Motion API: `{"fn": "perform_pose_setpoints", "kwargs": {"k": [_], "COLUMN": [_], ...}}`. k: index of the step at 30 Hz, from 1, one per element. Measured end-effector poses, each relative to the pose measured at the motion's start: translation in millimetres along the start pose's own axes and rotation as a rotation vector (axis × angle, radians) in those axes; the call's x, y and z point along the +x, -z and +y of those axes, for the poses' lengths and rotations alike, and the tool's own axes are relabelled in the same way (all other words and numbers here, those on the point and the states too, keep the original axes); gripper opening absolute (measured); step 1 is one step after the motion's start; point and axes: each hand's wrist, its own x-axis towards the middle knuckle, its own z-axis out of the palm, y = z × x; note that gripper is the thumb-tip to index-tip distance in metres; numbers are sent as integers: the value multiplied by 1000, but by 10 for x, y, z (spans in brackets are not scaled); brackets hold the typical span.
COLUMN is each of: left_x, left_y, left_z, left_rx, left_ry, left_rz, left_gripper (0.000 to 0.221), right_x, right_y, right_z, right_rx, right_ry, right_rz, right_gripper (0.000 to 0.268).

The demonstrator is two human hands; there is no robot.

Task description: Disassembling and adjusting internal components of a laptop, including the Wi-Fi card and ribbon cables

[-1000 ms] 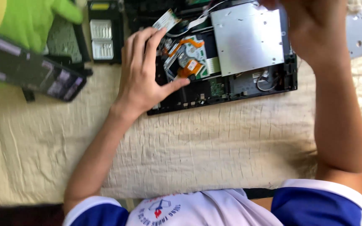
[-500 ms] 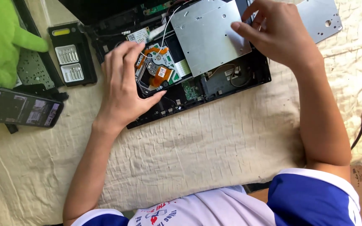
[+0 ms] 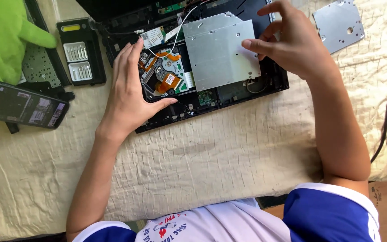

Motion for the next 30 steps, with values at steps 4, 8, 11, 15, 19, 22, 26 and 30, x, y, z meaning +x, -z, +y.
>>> {"fn": "perform_pose_setpoints", "kwargs": {"k": [4,8,11,15,19,22,26,30], "left_x": [-23,-53,-96,-232,-389,-368,-100,395], "left_y": [-20,-86,-167,-164,-95,-39,35,85], "left_z": [-15,-66,-117,-59,94,262,569,706], "left_rx": [-6,-19,-51,-122,-222,-377,-1072,-1049], "left_ry": [-18,-42,-66,-104,-159,-195,171,224], "left_rz": [-17,19,86,190,218,179,112,-19], "left_gripper": [125,125,125,120,127,120,100,61], "right_x": [13,-75,-97,-130,-135,-182,-284,-325], "right_y": [18,-68,-149,-86,279,557,777,865], "right_z": [-3,-244,-205,-149,32,253,388,563], "right_rx": [27,247,424,751,683,568,606,682], "right_ry": [12,-154,-115,-25,89,63,136,189], "right_rz": [-69,-187,-273,-260,-254,-43,12,23], "right_gripper": [69,64,46,23,15,13,17,12]}}
